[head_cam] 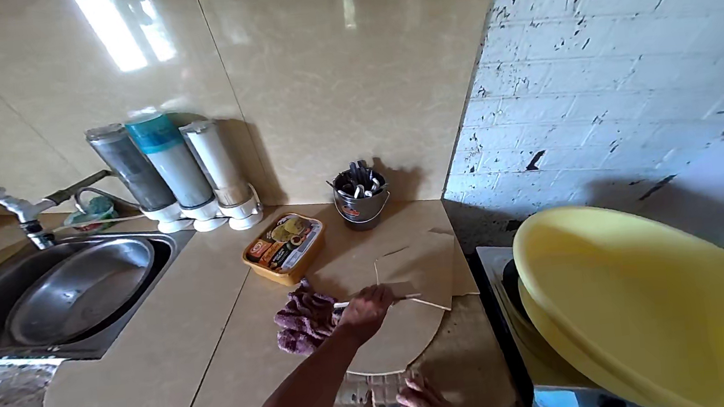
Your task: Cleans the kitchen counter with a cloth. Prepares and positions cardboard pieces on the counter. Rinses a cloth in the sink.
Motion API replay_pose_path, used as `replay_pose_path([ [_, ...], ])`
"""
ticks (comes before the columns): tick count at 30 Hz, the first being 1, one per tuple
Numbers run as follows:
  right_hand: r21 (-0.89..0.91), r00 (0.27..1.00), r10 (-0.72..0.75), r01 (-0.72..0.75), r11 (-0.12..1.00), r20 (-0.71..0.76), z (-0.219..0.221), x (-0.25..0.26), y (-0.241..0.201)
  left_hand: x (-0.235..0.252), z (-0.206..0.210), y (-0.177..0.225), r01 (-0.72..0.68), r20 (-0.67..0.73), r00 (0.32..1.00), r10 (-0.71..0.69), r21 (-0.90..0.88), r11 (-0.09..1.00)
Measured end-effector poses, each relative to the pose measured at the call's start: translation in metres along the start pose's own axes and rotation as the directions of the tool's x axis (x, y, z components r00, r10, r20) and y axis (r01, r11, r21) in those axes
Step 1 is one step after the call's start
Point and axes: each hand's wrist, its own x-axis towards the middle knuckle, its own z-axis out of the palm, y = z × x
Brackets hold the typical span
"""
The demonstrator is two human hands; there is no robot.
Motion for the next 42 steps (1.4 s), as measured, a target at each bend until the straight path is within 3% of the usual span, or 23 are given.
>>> replay_pose_path([
  [3,-0.040,0.993,0.106,-0.104,0.994,0.043,-0.015,-0.011,-0.007,0.034,0.010,0.008,0.053,0.152,0.987,-0.054,0.008,0.999],
  [6,0.015,0.968,0.248,-0.248,0.969,0.037,-0.020,-0.010,-0.017,0.053,0.026,0.011,0.037,0.151,0.988,-0.040,0.023,0.999],
  [11,0.005,0.976,0.219,-0.218,0.976,-0.010,-0.014,-0.014,-0.005,0.079,0.034,0.012,0.109,0.283,0.954,-0.098,-0.022,0.994],
  [14,0.066,0.963,0.242,-0.235,0.970,-0.116,-0.020,-0.014,0.004,0.072,0.031,0.008,0.125,0.326,0.942,-0.072,-0.142,0.982],
  [16,0.106,0.930,0.296,-0.279,0.954,-0.216,-0.029,-0.008,0.008,0.045,0.022,0.006,0.170,0.262,0.958,-0.116,-0.192,0.967],
  [18,0.091,0.907,0.313,-0.300,0.950,-0.282,-0.041,0.005,0.022,0.004,0.026,-0.007,0.232,0.001,0.972,-0.236,-0.188,0.955],
  [20,0.026,0.899,0.273,-0.281,0.959,-0.343,-0.045,0.026,0.053,-0.037,0.040,-0.028,0.313,-0.210,0.920,-0.332,-0.122,0.942],
  [21,-0.001,0.889,0.248,-0.270,0.963,-0.385,-0.045,0.040,0.071,-0.054,0.045,-0.038,0.356,-0.239,0.901,-0.363,-0.071,0.932],
  [23,-0.017,0.873,0.234,-0.267,0.964,-0.429,-0.040,0.070,0.107,-0.079,0.045,-0.051,0.440,-0.067,0.895,-0.440,-0.024,0.898],
  [26,-0.015,0.891,0.313,-0.336,0.942,-0.330,-0.033,0.100,0.142,-0.081,0.039,-0.070,0.509,0.018,0.860,-0.510,0.011,0.860],
  [30,-0.086,0.933,0.286,-0.310,0.947,-0.216,-0.025,0.110,0.139,-0.075,0.048,-0.075,0.596,-0.218,0.789,-0.575,0.041,0.802],
  [32,0.010,0.961,0.240,-0.241,0.971,-0.141,-0.015,0.106,0.117,-0.075,0.047,-0.065,0.599,-0.095,0.798,-0.595,0.020,0.801],
  [34,0.063,0.978,0.208,-0.209,0.976,0.026,-0.005,0.103,0.099,-0.080,0.046,-0.060,0.578,0.017,0.816,-0.578,0.018,0.816],
  [37,-0.070,0.875,0.277,-0.272,0.960,0.396,-0.012,0.112,0.089,-0.083,0.051,-0.062,0.544,0.018,0.838,-0.545,0.038,0.838],
  [38,-0.108,0.849,0.294,-0.275,0.955,0.440,-0.013,0.114,0.088,-0.084,0.053,-0.063,0.536,0.000,0.844,-0.536,0.049,0.843],
  [42,-0.139,0.862,0.301,-0.267,0.954,0.407,-0.007,0.115,0.088,-0.085,0.058,-0.066,0.519,-0.051,0.855,-0.517,0.054,0.853],
])
